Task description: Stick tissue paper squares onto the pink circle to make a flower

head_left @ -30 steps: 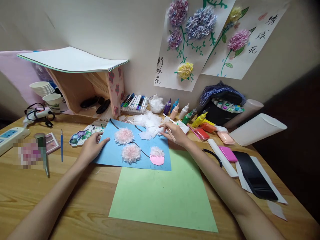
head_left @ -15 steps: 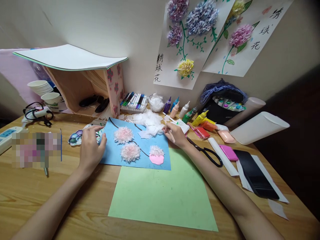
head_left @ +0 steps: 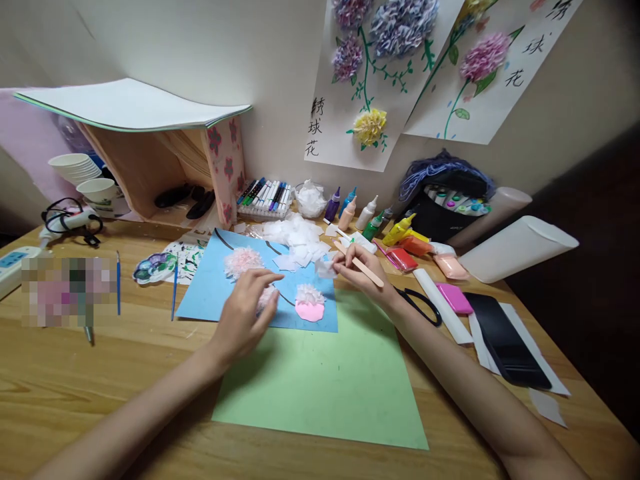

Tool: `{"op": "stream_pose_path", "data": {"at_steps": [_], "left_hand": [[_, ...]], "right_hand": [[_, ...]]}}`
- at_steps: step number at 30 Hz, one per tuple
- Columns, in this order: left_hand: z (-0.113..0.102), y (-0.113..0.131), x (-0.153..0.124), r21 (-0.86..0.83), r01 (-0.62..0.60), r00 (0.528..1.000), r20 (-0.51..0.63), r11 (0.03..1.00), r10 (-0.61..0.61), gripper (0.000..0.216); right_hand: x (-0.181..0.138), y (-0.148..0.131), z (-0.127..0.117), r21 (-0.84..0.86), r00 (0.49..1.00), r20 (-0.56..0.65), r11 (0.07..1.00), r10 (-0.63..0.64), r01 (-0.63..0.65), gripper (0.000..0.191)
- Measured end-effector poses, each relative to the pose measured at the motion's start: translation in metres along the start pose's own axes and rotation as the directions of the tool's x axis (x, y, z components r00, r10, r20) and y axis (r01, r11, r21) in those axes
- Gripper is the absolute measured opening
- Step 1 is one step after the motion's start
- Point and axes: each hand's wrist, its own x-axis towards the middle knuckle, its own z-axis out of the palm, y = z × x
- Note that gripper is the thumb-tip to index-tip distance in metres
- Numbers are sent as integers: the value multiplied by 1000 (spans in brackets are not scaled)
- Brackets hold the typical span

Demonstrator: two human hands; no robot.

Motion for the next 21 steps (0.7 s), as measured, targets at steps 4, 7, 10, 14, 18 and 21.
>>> {"op": "stream_pose_path", "data": {"at_steps": [4, 7, 10, 14, 18, 21], "left_hand": [[27, 23, 9, -167, 135, 972, 215, 977, -98, 35], [39, 26, 12, -264, 226, 947, 286, 938, -148, 25], [44, 25, 8, -327, 285, 934, 307, 901, -184, 21], [45, 22, 0, -345, 306, 931, 303, 888, -203, 20], [47, 21, -8, -314, 262, 947, 267, 912, -180, 18], [50, 21, -14, -312, 206, 952, 284, 928, -116, 15]], "right_hand": [[-30, 5, 9, 94, 991, 132, 995, 32, -45, 30], [-43, 11, 16, 89, 991, 131, 995, 29, -41, 29], [-48, 16, 22, 71, 995, 101, 997, 12, -19, 28], [-50, 19, 21, 41, 995, 101, 999, -27, 23, 23], [-42, 21, 12, -155, 993, 90, 983, -82, 95, 16], [-29, 27, 6, -342, 962, 256, 922, -93, 180, 12]]}}
